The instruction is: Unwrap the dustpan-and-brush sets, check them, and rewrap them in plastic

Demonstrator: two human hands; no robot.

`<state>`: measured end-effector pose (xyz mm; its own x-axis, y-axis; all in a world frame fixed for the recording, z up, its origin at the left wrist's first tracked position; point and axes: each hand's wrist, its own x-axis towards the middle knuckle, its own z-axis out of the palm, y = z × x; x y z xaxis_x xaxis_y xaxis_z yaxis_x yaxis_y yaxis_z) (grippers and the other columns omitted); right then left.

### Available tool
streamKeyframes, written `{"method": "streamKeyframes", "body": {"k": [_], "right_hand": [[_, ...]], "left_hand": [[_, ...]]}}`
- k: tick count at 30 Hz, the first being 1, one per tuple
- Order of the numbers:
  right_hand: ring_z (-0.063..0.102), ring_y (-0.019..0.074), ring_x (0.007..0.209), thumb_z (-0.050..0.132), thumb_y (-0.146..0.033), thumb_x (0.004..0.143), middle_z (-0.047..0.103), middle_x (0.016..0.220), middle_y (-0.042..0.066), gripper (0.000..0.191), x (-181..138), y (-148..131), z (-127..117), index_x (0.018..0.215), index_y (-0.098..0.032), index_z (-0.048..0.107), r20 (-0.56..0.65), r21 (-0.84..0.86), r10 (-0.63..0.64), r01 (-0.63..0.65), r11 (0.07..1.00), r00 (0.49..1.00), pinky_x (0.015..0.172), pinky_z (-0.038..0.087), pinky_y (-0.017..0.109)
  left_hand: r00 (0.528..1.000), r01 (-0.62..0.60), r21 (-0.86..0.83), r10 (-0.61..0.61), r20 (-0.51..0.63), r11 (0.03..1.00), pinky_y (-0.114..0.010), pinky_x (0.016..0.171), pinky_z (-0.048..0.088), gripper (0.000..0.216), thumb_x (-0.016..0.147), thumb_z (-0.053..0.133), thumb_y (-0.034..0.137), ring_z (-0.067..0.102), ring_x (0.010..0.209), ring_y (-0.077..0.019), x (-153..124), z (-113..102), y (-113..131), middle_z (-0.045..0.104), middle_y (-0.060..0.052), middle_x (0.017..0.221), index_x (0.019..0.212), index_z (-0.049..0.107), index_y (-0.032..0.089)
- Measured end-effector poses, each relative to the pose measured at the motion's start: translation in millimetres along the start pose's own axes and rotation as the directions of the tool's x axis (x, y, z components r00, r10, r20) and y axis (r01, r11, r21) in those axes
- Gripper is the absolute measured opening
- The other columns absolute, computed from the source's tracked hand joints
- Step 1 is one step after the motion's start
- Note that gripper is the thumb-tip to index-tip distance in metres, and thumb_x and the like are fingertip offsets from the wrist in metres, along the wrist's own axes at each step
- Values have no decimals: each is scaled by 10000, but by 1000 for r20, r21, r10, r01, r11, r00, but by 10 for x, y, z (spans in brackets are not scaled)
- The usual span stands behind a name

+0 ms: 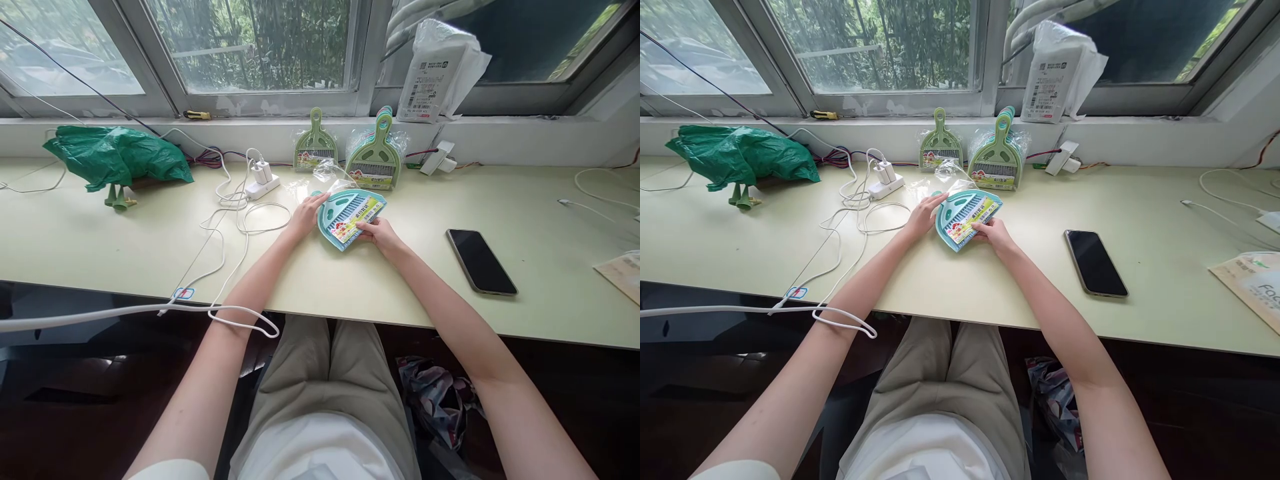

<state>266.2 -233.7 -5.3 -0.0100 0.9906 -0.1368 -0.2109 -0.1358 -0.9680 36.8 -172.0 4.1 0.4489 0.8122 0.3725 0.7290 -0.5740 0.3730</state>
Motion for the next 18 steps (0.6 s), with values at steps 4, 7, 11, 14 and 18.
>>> {"method": "streamKeyframes", "body": {"k": [4,7,11,14,18], "right_hand": [[759,173,772,724,-93,805,791,944,72,105,25,6,-23,900,-136,712,-36,34,-3,5,999,999,767,655,311],[759,174,792,728,-101,800,791,953,62,124,43,13,-42,913,-147,700,-60,49,-14,17,999,998,794,656,329],[758,181,826,760,-133,781,787,965,54,146,45,13,-53,906,-161,689,-55,60,-65,68,996,996,842,651,357],[755,188,873,783,-180,771,784,987,46,173,24,-2,-49,912,-177,682,-46,69,-111,114,991,993,868,645,363],[748,200,955,792,-235,768,780,1025,45,201,-20,-41,-32,926,-189,677,-49,80,-144,147,986,988,901,634,360]], "left_hand": [[999,-33,-173,34,5,984,-349,1188,326,647,812,439,15,470,1385,-188,31,7,75,546,-27,1479,1407,564,234],[998,-54,-279,55,-5,959,-331,1159,367,619,789,425,-8,530,1321,-182,32,-11,198,622,-19,1393,1316,635,240],[987,-30,-261,-12,-160,965,-393,1218,291,556,892,414,73,407,1432,-203,-25,-12,444,537,-22,1485,1404,540,252],[950,86,-212,-144,-276,974,-519,1252,173,555,981,439,218,167,1550,-251,-71,-15,553,356,-41,1611,1523,347,291],[853,264,-320,-375,-363,910,-536,1252,184,613,1022,437,359,58,1570,-246,0,-7,420,277,-73,1636,1573,172,319]]}}
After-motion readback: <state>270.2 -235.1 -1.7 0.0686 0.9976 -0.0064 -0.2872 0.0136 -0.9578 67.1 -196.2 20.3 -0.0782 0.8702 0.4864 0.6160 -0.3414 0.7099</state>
